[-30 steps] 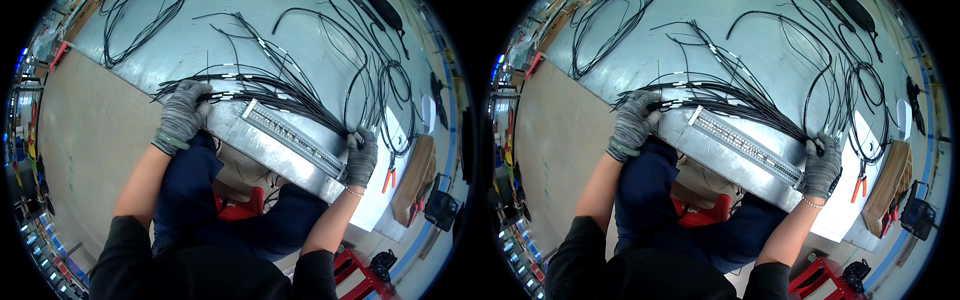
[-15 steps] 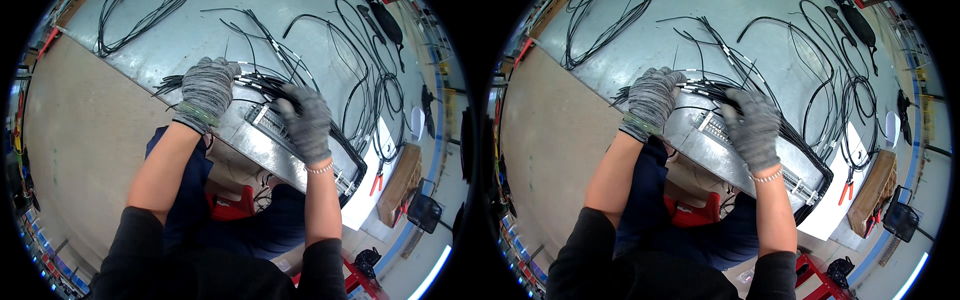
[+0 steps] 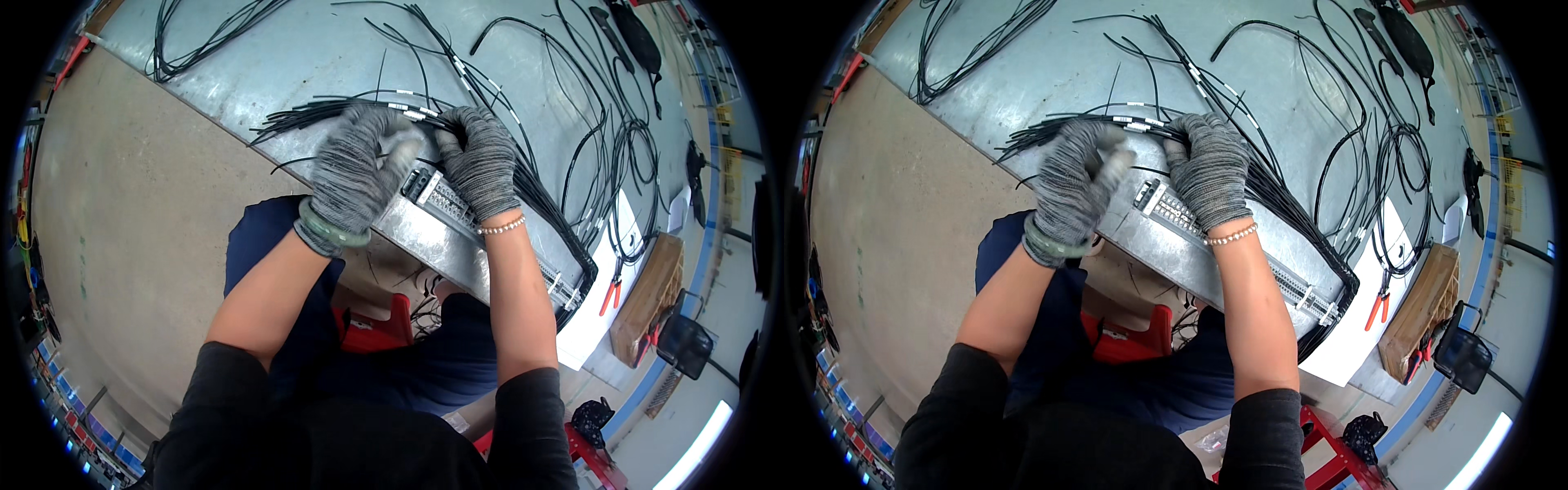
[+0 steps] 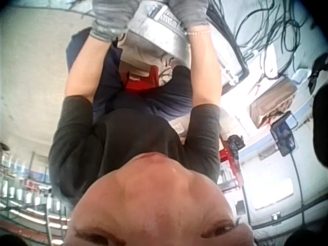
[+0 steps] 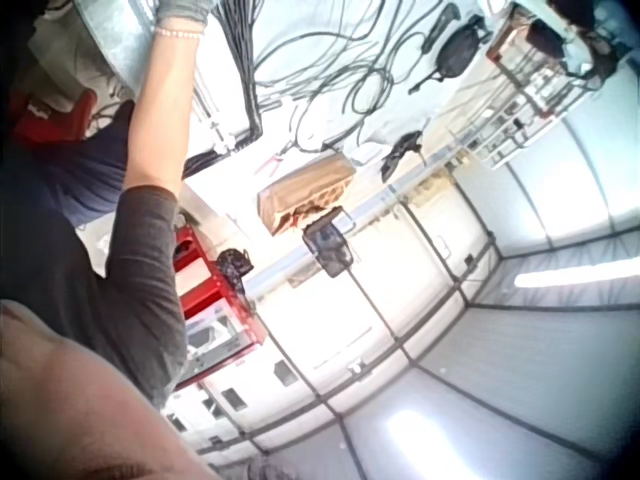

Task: The person organizes a bundle of black wires on a metal workbench. They gather the wires, align them, and use a red-handled wire stripper to trim or adjust the ends. The person then arranges the wires into a terminal block, ensuring they are neatly aligned and secured.

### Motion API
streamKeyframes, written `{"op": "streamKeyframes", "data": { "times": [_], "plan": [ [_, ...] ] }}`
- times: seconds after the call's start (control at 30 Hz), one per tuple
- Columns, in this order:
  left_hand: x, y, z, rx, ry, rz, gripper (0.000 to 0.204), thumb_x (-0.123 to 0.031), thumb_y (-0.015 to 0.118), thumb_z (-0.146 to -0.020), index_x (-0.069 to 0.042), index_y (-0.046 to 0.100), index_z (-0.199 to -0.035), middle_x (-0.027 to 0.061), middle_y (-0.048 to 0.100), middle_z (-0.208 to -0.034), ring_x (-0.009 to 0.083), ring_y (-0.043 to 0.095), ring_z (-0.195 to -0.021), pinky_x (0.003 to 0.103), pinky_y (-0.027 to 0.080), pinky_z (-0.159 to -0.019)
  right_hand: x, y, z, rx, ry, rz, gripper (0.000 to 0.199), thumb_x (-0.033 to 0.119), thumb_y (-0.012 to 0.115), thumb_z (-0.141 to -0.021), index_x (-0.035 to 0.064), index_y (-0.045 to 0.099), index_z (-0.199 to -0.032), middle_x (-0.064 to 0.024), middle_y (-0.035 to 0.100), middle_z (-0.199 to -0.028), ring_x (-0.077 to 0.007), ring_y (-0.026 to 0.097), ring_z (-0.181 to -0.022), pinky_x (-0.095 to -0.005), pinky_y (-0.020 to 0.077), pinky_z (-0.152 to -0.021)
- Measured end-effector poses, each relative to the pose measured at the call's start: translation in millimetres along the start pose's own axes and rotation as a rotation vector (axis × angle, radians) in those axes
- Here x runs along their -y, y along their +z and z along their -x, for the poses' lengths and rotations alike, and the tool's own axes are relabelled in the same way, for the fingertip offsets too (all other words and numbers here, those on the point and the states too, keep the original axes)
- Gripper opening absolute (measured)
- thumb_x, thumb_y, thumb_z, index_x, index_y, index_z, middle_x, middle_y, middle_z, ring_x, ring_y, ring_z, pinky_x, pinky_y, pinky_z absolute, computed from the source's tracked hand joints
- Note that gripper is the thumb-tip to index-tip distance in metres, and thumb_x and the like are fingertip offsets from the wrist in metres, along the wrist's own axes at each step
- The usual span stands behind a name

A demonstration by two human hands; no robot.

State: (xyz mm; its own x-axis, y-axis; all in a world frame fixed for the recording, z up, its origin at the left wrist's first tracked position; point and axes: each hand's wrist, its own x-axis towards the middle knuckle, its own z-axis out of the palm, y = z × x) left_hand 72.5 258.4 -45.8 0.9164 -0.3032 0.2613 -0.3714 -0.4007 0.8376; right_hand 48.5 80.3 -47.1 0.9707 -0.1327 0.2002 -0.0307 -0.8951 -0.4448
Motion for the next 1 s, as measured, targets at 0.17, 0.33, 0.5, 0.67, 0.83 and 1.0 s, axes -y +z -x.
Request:
{"op": "streamKeyframes", "data": {
  "times": [0.17,0.33,0.5,0.67,0.83,1.0],
  "plan": [
    [4.6,8.3,-6.4,0.071,-0.852,0.960,0.038,-0.038,0.067,-0.086,-0.006,0.058,-0.104,0.0042,0.059,-0.088,0.0144,0.058,-0.079,0.027,0.053,-0.072,-0.7,-1.5,-0.4,-0.072,-0.018,-0.085,0.020,0.022,0.070,-0.076,0.0091,0.066,-0.091,-0.0117,0.062,-0.086,-0.0303,0.060,-0.082,-0.0424,0.0472,-0.076],
    [11.0,15.5,-20.2,-0.014,-0.968,1.154,0.040,-0.040,0.068,-0.086,-0.006,0.058,-0.103,0.0070,0.060,-0.094,0.0169,0.060,-0.088,0.031,0.054,-0.077,7.3,-15.1,0.6,0.180,-0.002,0.001,0.020,0.023,0.072,-0.075,0.0119,0.067,-0.091,-0.0062,0.062,-0.086,-0.0245,0.059,-0.084,-0.0383,0.0449,-0.081],
    [21.8,18.9,-9.3,-0.051,-0.929,1.174,0.022,-0.022,0.063,-0.091,-0.004,0.058,-0.102,0.0084,0.062,-0.102,0.0173,0.060,-0.092,0.032,0.054,-0.081,9.8,-31.9,1.9,0.188,0.033,-0.220,0.024,0.026,0.072,-0.077,0.0098,0.069,-0.095,-0.0084,0.065,-0.086,-0.0257,0.061,-0.083,-0.0370,0.0476,-0.079],
    [17.2,21.4,-11.3,-0.045,-0.896,1.121,0.020,-0.019,0.061,-0.092,-0.004,0.057,-0.104,0.0111,0.062,-0.108,0.0187,0.060,-0.096,0.034,0.053,-0.085,-1.9,-30.6,-5.0,0.150,0.089,-0.290,0.019,0.021,0.066,-0.083,0.0069,0.070,-0.096,-0.0119,0.066,-0.089,-0.0273,0.063,-0.083,-0.0359,0.0501,-0.077],
    [14.7,20.7,-14.0,-0.049,-0.859,1.117,0.022,-0.018,0.060,-0.093,-0.005,0.054,-0.109,0.0126,0.061,-0.111,0.0185,0.060,-0.098,0.033,0.053,-0.083,0.4,-30.8,-21.2,0.312,0.044,-0.234,0.017,0.019,0.066,-0.084,0.0078,0.070,-0.096,-0.0107,0.068,-0.090,-0.0250,0.065,-0.084,-0.0346,0.0513,-0.078],
    [0.2,17.2,-25.2,-0.033,-0.969,0.985,0.020,-0.013,0.060,-0.091,-0.006,0.054,-0.109,0.0112,0.062,-0.110,0.0174,0.060,-0.097,0.031,0.054,-0.082,-3.4,-29.0,-33.7,0.483,0.090,-0.362,0.014,0.016,0.066,-0.086,0.0066,0.068,-0.095,-0.0090,0.069,-0.086,-0.0181,0.066,-0.075,-0.0306,0.0524,-0.071]
  ]
}}
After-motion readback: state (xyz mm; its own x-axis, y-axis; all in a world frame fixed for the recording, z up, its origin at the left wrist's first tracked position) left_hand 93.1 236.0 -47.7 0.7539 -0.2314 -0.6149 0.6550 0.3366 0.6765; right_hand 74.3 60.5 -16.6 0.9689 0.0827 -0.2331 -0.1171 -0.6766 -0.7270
